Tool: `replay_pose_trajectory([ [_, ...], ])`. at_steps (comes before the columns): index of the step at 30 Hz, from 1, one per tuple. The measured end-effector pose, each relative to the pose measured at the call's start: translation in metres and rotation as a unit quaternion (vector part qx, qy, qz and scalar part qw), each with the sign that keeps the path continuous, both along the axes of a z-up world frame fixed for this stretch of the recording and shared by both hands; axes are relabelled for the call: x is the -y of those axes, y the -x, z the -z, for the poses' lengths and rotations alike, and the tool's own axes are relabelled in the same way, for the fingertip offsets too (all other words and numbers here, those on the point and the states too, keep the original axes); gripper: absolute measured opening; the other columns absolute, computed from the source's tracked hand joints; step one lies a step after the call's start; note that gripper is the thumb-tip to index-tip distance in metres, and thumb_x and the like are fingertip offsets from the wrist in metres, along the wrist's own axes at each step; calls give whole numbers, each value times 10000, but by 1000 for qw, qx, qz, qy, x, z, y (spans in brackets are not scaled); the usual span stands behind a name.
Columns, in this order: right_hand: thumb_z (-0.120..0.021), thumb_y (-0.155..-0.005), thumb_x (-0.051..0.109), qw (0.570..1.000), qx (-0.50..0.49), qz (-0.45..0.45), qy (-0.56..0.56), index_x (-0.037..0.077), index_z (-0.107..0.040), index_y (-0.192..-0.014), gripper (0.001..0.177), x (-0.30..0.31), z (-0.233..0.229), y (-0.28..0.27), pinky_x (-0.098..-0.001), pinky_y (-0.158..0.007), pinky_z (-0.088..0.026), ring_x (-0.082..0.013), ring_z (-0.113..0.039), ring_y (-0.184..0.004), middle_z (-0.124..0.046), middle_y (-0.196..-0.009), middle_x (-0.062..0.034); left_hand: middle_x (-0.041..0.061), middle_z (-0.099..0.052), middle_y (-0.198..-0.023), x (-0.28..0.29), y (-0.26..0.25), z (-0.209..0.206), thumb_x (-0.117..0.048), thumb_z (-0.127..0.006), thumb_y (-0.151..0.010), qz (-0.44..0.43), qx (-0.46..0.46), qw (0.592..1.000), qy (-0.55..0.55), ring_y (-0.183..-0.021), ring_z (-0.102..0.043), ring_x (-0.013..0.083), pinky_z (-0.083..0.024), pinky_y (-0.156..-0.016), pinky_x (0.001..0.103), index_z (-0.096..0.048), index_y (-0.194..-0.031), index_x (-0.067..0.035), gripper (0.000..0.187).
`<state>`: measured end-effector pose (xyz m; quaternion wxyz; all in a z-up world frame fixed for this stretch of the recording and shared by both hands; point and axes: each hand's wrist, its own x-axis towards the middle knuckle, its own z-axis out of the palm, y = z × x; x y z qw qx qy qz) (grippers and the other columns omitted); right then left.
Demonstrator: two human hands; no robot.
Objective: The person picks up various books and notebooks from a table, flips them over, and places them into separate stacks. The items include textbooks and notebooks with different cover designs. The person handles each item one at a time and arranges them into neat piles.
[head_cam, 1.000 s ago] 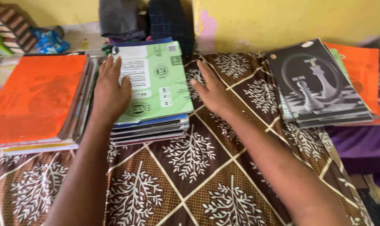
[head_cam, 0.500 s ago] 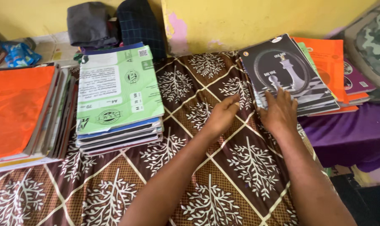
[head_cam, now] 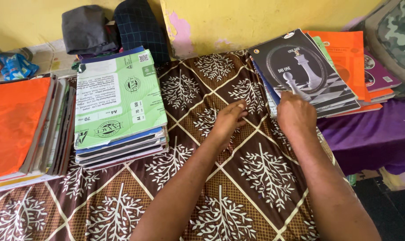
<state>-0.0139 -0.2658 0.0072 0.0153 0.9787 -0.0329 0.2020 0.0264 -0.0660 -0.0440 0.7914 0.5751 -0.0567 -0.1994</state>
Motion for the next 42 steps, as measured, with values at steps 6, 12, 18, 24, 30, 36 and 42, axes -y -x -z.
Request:
replay_pose_trajectory([
  [6,-647,-991,135,995,75,-59,19,-2,-757,-1129,223,-35,-37,31,-381,-478,-561,-248,-691,-523,-708,-682,-144,232,-450,-1529,-5,7,-45,-495,-482,-1022,0,-31,999,22,-1407,-468,355,-487,-1075,515,-346,-1507,46,739],
  [12,-684,-923,204,976,105,-177,-69,32,-781,-1050,235,-103,-61,69,-411,-541,-563,-270,-690,-565,-724,-726,-120,253,-673,-1181,-6,-6,-44,-242,-591,-1002,-42,19,995,88,-1032,-669,309,-567,-918,421,-554,-1331,98,474],
  [18,-682,-972,320,960,45,-136,-241,4,-664,-1295,453,-68,-48,48,-438,-856,-530,-342,-675,-1019,-712,-1134,-201,155,-685,-1139,-53,12,-39,-97,-553,-974,-50,38,990,128,-987,-697,224,-568,-938,381,-545,-1313,14,357],
  [24,-592,-1021,322,740,-49,-154,-653,7,-544,-1439,525,-28,-7,9,-303,-1052,-448,-161,-599,-1235,-658,-1357,-104,119,-692,-1173,-98,40,-72,-122,-555,-973,-4,68,987,143,-1065,-673,196,-546,-986,380,-535,-1363,-16,405],
  [30,-654,-980,164,621,-23,-214,-754,-3,-512,-1480,546,-37,-6,12,-307,-1071,-452,-148,-592,-1235,-621,-1387,-127,130,-664,-1243,-111,43,-74,-117,-560,-999,13,84,985,152,-1123,-632,216,-519,-1015,407,-515,-1402,-14,418],
  [36,-655,-964,215,664,11,-177,-727,60,-435,-1537,633,-53,-10,11,-295,-1073,-473,-154,-595,-1254,-594,-1421,-112,202,-487,-1526,-80,69,-101,-262,-467,-1046,-32,201,969,-141,-1369,-514,292,-414,-1150,468,-214,-1625,-75,659],
  [42,-456,-1054,474,630,-45,-276,-725,51,-365,-1606,702,-62,-9,28,-307,-1036,-463,-194,-554,-1279,-526,-1521,-169,378,5,-1708,-5,134,-133,-298,-578,-1021,-53,432,885,-165,-1610,-61,506,-148,-1304,560,85,-1617,93,974],
])
